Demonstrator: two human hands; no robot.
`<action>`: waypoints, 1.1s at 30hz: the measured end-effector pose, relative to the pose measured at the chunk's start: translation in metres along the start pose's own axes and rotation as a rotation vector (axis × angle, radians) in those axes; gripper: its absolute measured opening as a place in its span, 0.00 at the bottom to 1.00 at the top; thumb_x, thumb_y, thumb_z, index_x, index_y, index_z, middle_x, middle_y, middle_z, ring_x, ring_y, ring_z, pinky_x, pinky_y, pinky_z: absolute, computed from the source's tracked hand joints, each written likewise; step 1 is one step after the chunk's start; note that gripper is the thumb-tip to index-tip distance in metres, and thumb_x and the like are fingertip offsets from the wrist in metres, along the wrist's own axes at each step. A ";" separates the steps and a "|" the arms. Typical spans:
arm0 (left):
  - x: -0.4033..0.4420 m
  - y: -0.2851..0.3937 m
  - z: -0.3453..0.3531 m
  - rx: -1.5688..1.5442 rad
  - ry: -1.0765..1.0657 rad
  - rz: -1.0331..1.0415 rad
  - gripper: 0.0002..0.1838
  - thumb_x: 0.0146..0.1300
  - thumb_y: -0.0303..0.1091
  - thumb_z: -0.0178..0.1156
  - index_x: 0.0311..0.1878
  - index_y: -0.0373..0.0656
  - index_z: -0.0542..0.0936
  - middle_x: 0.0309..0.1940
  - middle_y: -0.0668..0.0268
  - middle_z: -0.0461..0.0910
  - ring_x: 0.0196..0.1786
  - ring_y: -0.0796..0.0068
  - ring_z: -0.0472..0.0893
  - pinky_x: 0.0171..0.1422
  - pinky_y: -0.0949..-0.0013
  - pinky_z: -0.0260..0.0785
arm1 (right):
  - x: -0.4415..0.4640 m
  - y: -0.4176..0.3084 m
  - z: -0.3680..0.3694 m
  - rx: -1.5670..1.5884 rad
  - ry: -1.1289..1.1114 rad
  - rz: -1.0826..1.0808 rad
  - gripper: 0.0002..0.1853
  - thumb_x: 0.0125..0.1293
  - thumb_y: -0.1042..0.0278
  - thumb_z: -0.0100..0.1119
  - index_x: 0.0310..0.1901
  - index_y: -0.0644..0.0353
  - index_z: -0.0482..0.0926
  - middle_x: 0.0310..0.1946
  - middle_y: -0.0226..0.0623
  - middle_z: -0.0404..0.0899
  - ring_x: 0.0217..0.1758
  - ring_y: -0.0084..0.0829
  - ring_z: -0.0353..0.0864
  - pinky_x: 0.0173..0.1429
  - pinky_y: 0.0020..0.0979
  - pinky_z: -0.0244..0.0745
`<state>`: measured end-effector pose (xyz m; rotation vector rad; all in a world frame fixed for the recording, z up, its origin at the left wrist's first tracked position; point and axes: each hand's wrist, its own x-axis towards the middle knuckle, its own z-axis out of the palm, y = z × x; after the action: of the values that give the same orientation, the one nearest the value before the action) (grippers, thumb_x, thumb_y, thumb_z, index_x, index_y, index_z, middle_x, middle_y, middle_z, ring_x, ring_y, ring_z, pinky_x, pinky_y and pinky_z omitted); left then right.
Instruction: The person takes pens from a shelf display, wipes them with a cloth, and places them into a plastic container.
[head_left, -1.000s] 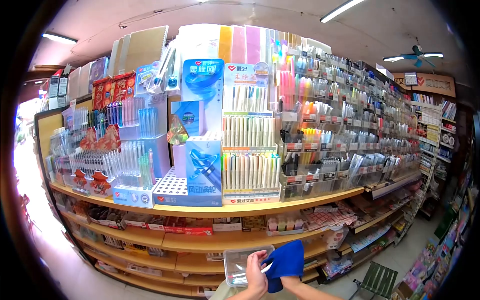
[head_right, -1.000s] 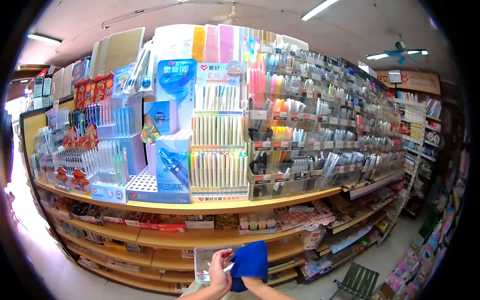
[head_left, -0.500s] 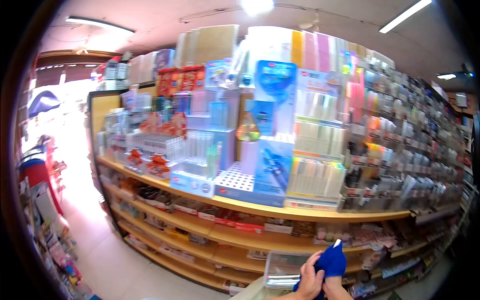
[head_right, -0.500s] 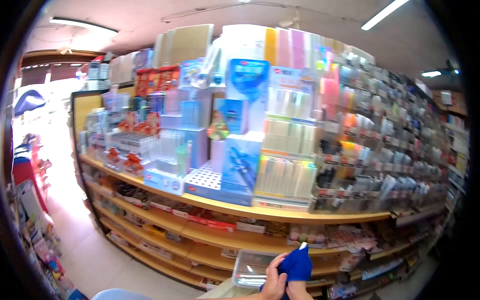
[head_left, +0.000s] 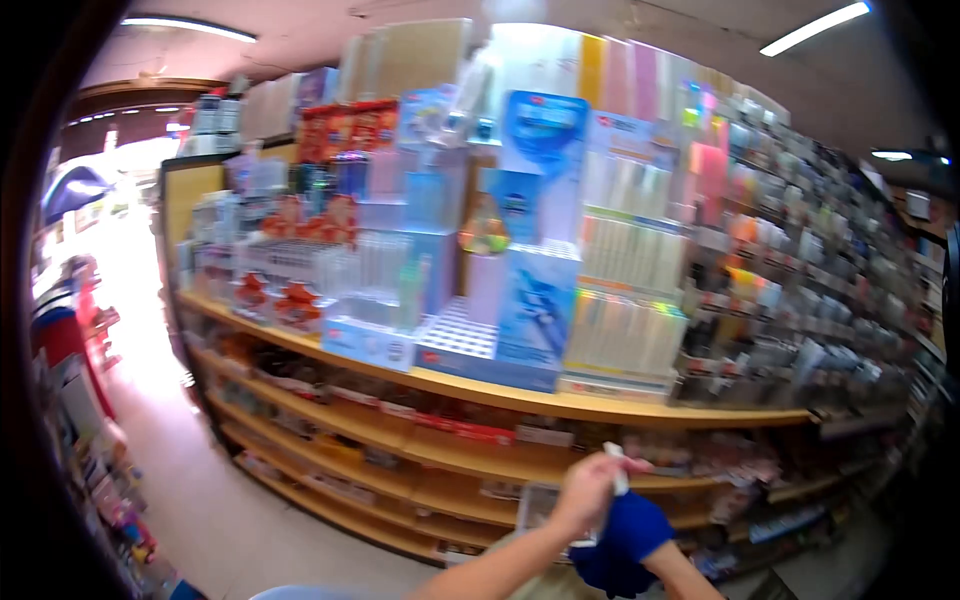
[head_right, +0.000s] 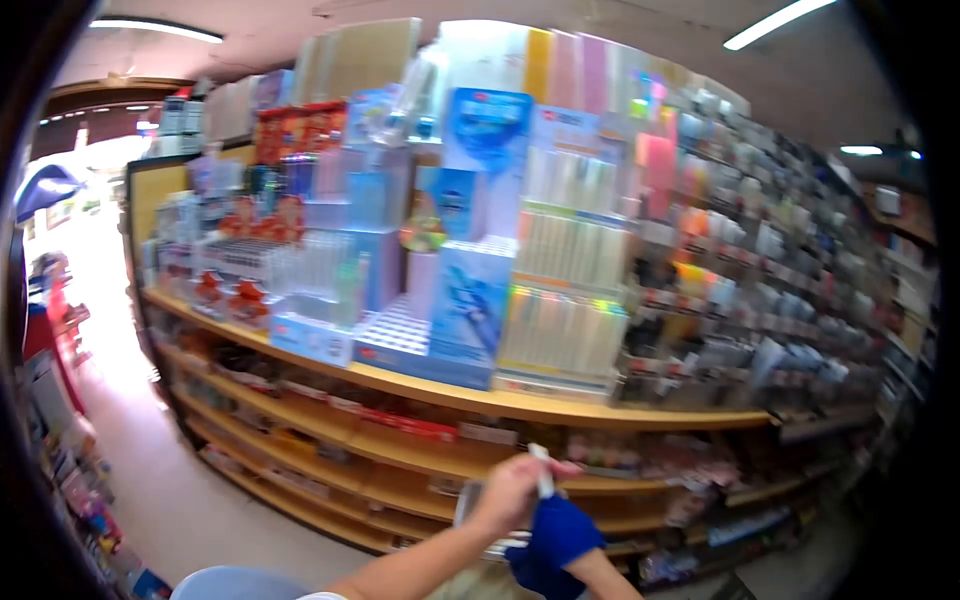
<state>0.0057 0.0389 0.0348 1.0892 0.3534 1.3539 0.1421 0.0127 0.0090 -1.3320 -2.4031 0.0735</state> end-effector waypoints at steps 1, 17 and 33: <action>0.002 0.009 -0.004 -0.084 0.090 -0.025 0.15 0.69 0.38 0.46 0.42 0.36 0.76 0.45 0.51 0.78 0.49 0.65 0.78 0.52 0.64 0.72 | -0.007 -0.020 -0.018 0.012 0.059 -0.122 0.15 0.55 0.56 0.55 0.29 0.61 0.72 0.23 0.45 0.72 0.27 0.47 0.73 0.32 0.43 0.70; 0.006 0.016 -0.038 -0.599 -0.026 0.031 0.13 0.70 0.40 0.42 0.43 0.41 0.71 0.42 0.53 0.77 0.44 0.56 0.79 0.51 0.55 0.73 | -0.008 -0.006 -0.005 0.297 0.004 -0.226 0.08 0.53 0.63 0.57 0.32 0.57 0.75 0.29 0.40 0.74 0.34 0.39 0.74 0.38 0.36 0.69; 0.024 -0.060 -0.054 1.241 -0.103 0.273 0.11 0.60 0.37 0.55 0.41 0.40 0.77 0.38 0.52 0.78 0.43 0.50 0.77 0.46 0.56 0.69 | -0.060 0.037 -0.068 1.662 0.424 0.358 0.06 0.68 0.65 0.47 0.40 0.57 0.71 0.29 0.34 0.73 0.34 0.28 0.74 0.39 0.32 0.73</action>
<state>0.0067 0.0924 -0.0307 2.2711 1.0713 1.2645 0.2250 -0.0263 0.0439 -0.6915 -0.9607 1.3384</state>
